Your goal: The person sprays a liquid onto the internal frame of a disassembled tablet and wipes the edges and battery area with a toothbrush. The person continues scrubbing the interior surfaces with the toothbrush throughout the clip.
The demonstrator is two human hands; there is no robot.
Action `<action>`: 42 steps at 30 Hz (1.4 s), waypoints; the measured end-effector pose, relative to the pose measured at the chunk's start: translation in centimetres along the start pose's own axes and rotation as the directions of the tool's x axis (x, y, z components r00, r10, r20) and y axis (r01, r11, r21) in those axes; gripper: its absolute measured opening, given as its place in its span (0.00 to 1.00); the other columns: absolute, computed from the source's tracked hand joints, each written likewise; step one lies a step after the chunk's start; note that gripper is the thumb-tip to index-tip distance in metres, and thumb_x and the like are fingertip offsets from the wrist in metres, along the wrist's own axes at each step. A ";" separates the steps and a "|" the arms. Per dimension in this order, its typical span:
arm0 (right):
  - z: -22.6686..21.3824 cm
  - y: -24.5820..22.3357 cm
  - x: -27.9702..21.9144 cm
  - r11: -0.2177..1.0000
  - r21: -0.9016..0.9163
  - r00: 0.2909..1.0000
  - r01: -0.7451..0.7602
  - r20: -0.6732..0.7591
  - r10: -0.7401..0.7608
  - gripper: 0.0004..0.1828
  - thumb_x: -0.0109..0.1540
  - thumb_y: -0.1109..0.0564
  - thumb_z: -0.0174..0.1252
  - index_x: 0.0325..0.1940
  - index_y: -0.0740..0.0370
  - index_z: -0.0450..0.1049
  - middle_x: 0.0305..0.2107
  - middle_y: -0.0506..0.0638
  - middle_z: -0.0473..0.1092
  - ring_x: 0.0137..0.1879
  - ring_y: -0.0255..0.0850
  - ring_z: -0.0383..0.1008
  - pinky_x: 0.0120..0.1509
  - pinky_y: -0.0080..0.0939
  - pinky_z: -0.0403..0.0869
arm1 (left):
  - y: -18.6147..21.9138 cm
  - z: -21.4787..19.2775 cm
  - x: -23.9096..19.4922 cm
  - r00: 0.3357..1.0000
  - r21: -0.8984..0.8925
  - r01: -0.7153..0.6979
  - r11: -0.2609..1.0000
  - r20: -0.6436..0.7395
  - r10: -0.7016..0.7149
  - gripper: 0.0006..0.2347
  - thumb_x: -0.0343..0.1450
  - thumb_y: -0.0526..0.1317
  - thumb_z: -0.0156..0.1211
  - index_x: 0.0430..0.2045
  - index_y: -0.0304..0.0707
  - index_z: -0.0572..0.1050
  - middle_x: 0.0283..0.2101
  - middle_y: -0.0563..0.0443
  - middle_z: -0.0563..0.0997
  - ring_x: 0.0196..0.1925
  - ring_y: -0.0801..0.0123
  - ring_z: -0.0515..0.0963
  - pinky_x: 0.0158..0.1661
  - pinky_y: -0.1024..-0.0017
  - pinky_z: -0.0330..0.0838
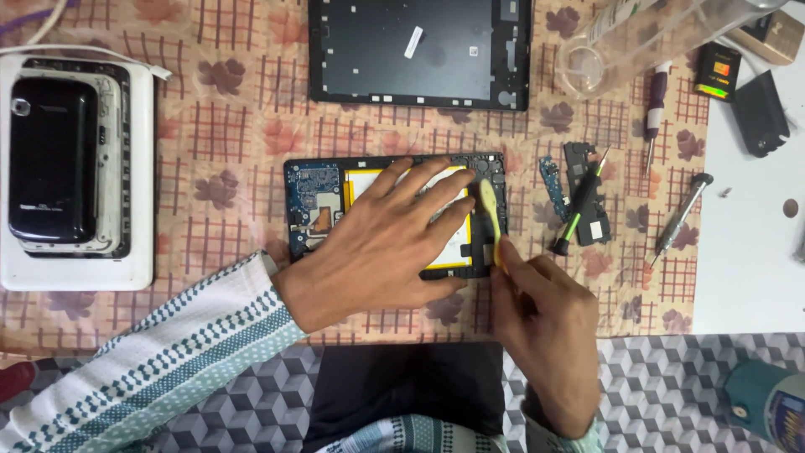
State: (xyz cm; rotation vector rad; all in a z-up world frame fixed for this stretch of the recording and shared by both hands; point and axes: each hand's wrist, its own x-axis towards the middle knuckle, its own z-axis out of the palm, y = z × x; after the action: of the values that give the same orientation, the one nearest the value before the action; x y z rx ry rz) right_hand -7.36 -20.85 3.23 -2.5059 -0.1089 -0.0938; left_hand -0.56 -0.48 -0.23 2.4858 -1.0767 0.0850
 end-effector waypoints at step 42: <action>-1.0 -0.5 0.1 0.964 0.031 0.959 0.264 0.101 -0.266 0.20 0.57 0.69 0.58 0.54 0.74 0.76 0.27 0.65 0.74 0.28 0.56 0.77 0.32 0.51 0.73 | 4.2 -0.3 -1.2 0.962 0.320 0.272 0.908 -0.118 -0.246 0.36 0.64 0.64 0.61 0.58 0.33 0.73 0.64 0.27 0.68 0.67 0.42 0.68 0.54 0.49 0.73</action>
State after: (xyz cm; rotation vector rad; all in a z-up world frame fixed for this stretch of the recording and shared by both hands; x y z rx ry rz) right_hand -7.37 -21.05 4.29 -2.4657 -0.4875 -0.0713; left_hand -4.39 -2.09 1.25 2.8804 -0.7393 0.3024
